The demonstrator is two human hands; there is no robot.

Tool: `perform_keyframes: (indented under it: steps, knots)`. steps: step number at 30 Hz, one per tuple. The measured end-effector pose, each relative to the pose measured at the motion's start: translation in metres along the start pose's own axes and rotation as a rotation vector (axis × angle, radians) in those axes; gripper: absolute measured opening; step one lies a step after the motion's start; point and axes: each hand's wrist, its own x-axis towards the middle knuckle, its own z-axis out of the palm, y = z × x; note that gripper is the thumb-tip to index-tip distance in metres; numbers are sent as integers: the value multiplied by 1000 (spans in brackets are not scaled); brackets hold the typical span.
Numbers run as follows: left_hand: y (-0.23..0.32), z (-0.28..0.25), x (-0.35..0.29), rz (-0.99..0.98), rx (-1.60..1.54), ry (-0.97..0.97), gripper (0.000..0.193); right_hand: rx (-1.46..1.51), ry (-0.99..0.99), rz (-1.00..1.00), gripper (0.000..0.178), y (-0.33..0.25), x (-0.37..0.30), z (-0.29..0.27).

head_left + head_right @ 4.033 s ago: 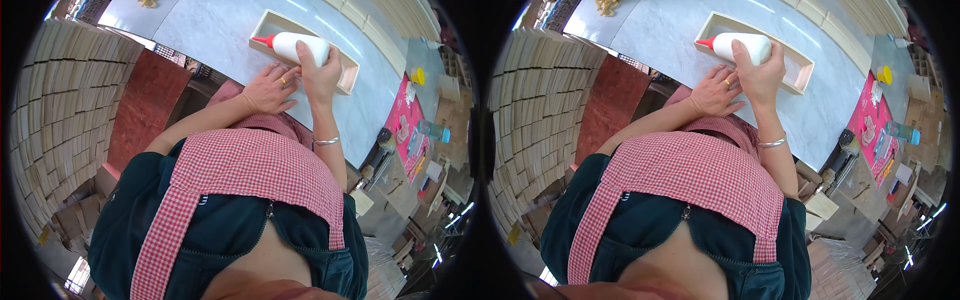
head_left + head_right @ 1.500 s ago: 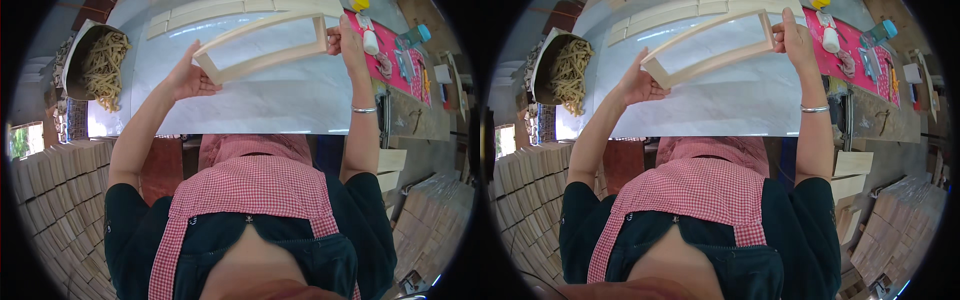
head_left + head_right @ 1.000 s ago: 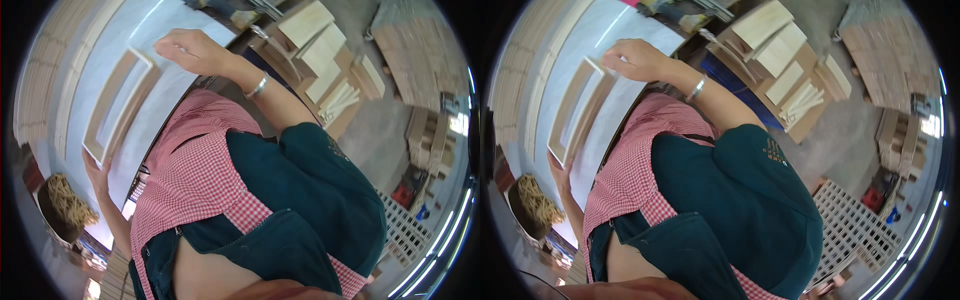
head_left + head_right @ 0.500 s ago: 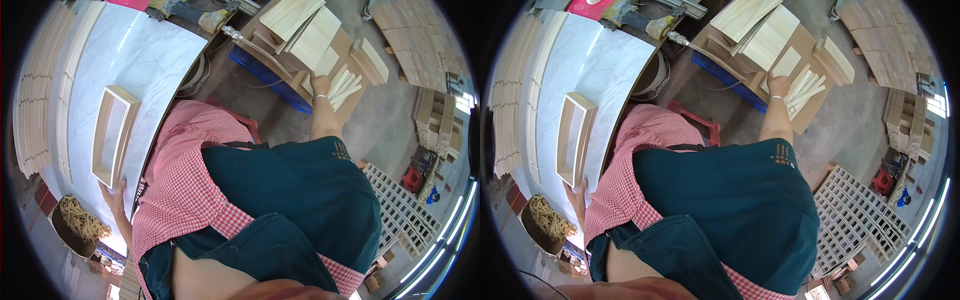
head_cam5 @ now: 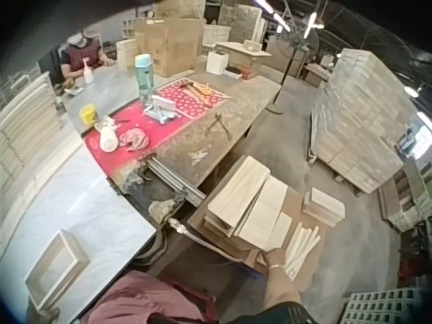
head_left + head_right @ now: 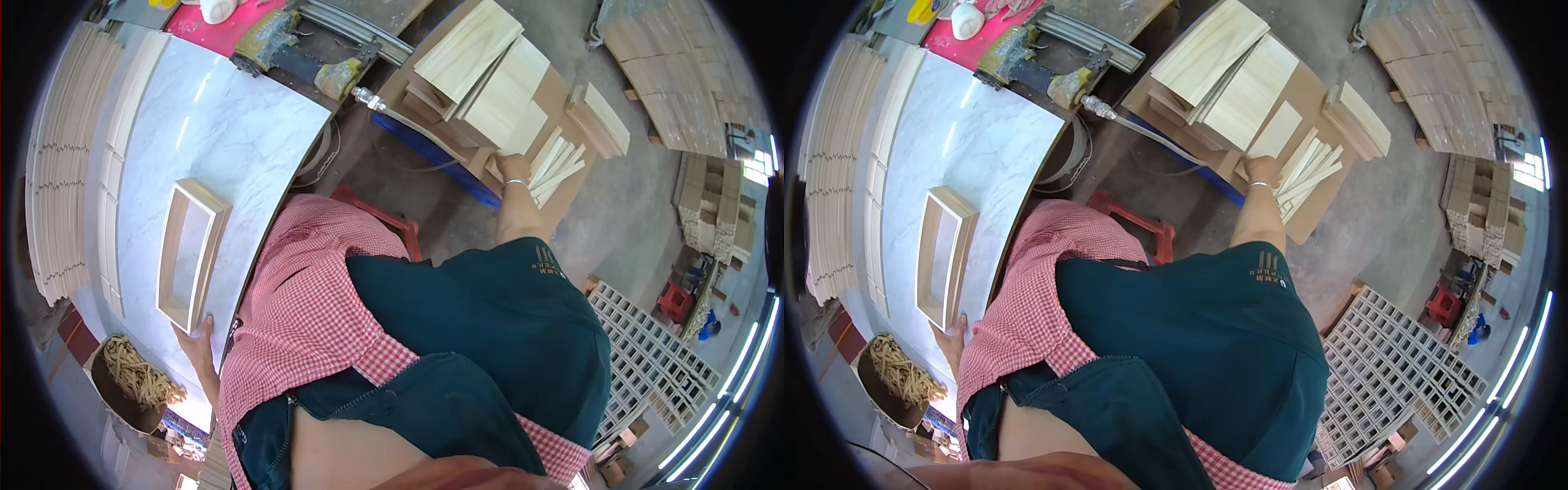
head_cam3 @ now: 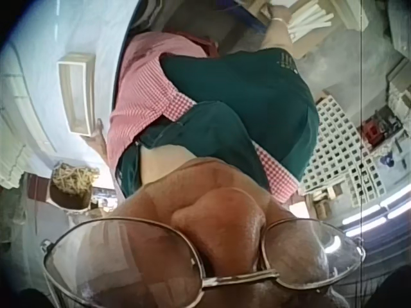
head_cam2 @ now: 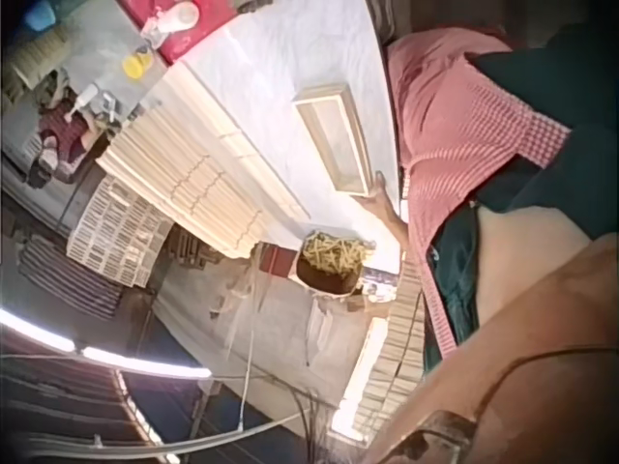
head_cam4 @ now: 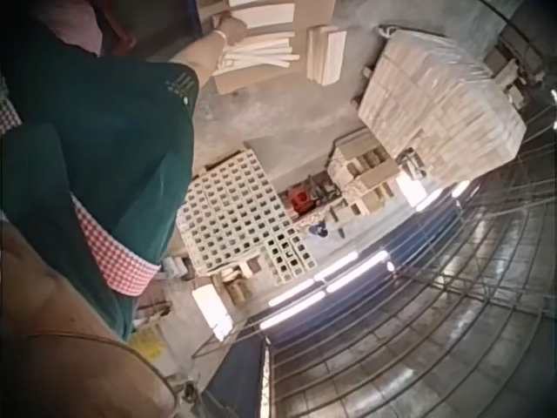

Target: Assembling wooden boxes by applying glue to frames and securing wooden slats with a pneumatic nail gun.

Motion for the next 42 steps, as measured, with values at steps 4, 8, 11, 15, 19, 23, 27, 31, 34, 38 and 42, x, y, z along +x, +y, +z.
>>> perform_keyframes:
  steps: [4, 8, 11, 15, 19, 23, 27, 31, 34, 38, 42]
  knots:
    - [6, 3, -5, 10, -13, -7, 100, 170, 226, -50, 50, -29, -4, -28]
    - [12, -2, -11, 84, -66, -16, 104, 239, 616, -562, 38, -92, -32, -63]
    - [12, -6, -18, 113, -79, -11, 104, 129, 449, -549, 39, -96, -31, -79]
    - [10, -1, -18, 148, -103, -3, 104, 110, 415, -612, 41, -120, -35, -94]
    - [2, -4, -20, 163, -105, 7, 102, 296, 764, -880, 45, -166, -58, -80]
    - [4, -4, -15, 159, -117, -7, 100, 81, 749, -1180, 49, -222, -40, -44]
    - [-5, 1, -16, 143, -109, 33, 99, -176, 648, -1367, 48, -262, -48, -35]
    - [-7, 3, -15, 130, -80, 37, 97, -420, 491, -1436, 48, -280, -45, -36]
    - [-8, 2, -12, 121, -51, 25, 95, -575, 362, -1439, 48, -276, -48, -40]
    - [-15, 6, -14, 116, -38, 39, 94, -542, 361, -1482, 39, -240, -79, -58]
    - [-6, 10, -14, 96, -16, 63, 93, -223, 405, -1586, 46, -224, -53, -40]
